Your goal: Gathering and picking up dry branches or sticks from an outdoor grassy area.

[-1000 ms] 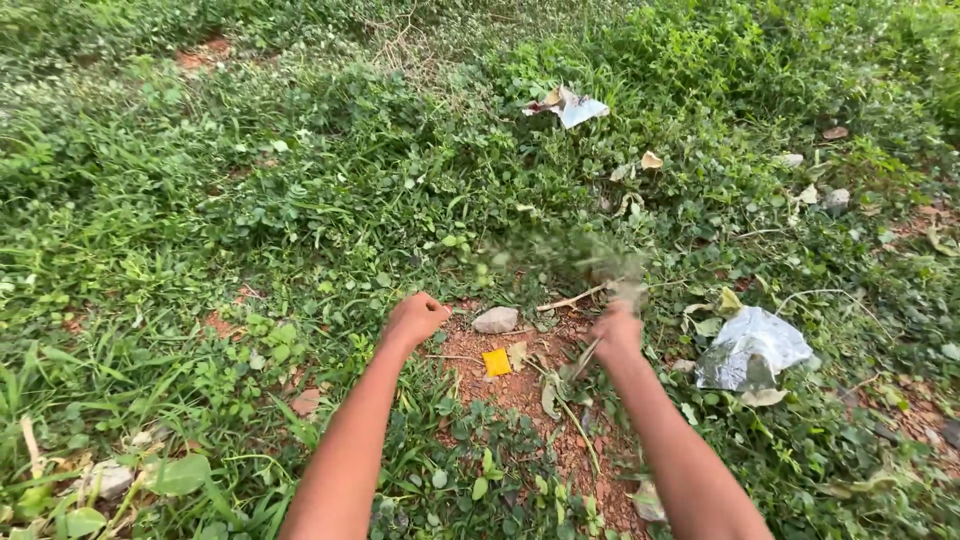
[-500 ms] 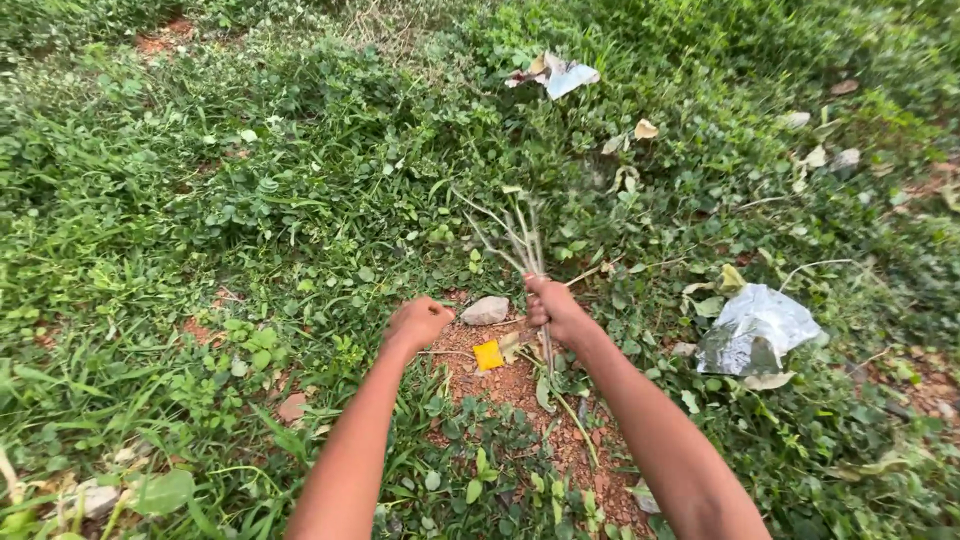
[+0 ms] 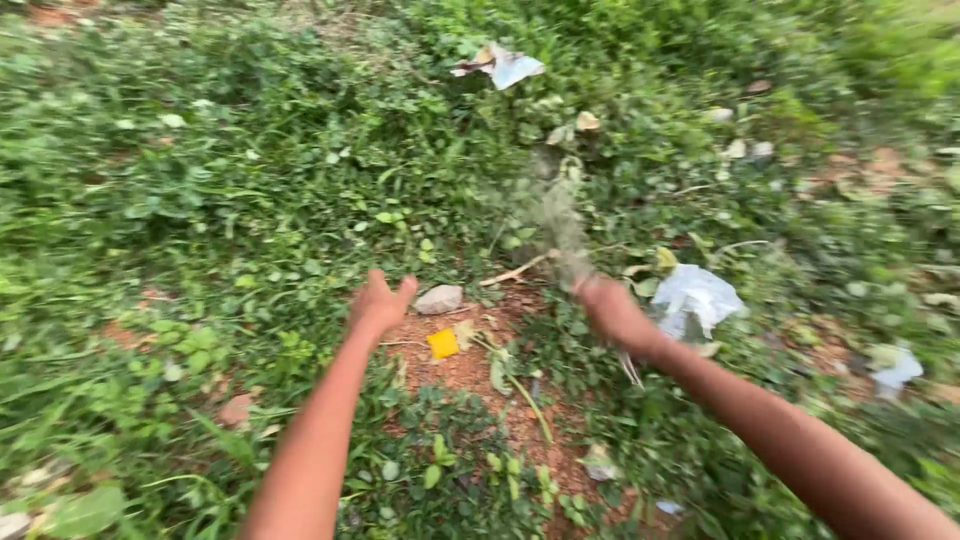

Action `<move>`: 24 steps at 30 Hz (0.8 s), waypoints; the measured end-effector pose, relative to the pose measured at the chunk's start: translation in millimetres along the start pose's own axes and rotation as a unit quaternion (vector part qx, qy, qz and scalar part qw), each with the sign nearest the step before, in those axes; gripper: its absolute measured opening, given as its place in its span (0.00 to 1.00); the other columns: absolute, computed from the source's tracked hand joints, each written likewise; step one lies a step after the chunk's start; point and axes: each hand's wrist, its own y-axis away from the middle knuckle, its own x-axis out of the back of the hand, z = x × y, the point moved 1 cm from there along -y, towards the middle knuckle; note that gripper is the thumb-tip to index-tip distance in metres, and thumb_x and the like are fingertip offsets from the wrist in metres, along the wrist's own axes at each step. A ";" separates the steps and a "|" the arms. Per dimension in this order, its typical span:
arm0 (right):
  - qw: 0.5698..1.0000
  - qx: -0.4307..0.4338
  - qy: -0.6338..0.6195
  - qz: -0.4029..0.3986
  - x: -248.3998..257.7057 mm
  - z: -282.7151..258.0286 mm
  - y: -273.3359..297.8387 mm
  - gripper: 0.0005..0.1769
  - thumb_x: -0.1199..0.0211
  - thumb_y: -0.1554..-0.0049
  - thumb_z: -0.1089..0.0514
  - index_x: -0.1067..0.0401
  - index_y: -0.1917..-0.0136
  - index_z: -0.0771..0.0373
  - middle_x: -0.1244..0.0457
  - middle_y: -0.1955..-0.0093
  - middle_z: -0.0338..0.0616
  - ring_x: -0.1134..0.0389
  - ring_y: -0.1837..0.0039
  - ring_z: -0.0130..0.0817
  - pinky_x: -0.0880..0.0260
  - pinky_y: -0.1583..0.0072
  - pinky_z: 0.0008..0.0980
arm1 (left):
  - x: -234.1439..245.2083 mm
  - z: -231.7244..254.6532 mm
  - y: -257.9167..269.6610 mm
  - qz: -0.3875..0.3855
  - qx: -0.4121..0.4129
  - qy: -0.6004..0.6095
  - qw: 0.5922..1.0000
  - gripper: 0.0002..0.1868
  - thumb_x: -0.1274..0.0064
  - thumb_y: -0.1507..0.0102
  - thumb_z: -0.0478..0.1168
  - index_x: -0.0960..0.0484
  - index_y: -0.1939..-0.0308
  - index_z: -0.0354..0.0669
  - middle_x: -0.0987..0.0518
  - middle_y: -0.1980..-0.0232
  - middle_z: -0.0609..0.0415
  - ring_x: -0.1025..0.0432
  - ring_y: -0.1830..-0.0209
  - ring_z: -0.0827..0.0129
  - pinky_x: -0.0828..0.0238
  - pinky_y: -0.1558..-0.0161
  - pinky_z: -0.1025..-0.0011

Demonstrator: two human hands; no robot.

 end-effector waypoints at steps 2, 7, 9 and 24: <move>0.931 -0.159 -0.203 -0.258 48.8 -79.5 46.2 0.18 0.53 0.30 0.48 0.30 0.45 0.63 0.35 0.63 0.39 0.33 0.59 0.40 0.30 0.56 0.44 | 3.4 12.9 14.3 0.105 -0.044 0.120 0.986 0.50 0.53 0.35 0.74 0.54 0.24 0.47 0.42 0.27 0.33 0.43 0.30 0.34 0.42 0.38 0.39; 0.879 -0.044 0.186 -0.437 106.1 -56.7 88.8 0.19 0.58 0.29 0.45 0.37 0.38 0.60 0.38 0.67 0.45 0.39 0.68 0.35 0.36 0.65 0.40 | 62.0 73.7 90.9 0.148 -0.064 0.242 0.957 0.48 0.65 0.36 0.73 0.63 0.22 0.54 0.50 0.23 0.31 0.38 0.31 0.37 0.35 0.40 0.41; 0.828 -0.098 0.287 -0.472 140.0 -35.1 86.2 0.19 0.63 0.29 0.48 0.38 0.35 0.58 0.38 0.66 0.43 0.38 0.71 0.28 0.36 0.71 0.32 | 61.7 78.6 94.5 0.134 -0.069 0.261 0.954 0.48 0.68 0.37 0.74 0.63 0.22 0.54 0.49 0.23 0.31 0.36 0.32 0.40 0.31 0.41 0.44; 0.893 0.026 0.245 -0.377 99.2 -194.6 63.5 0.19 0.69 0.30 0.50 0.43 0.38 0.63 0.45 0.69 0.38 0.43 0.75 0.26 0.43 0.76 0.30 | 49.9 78.5 105.5 0.080 -0.095 0.118 0.985 0.49 0.71 0.37 0.79 0.61 0.23 0.58 0.53 0.21 0.32 0.54 0.22 0.38 0.49 0.33 0.36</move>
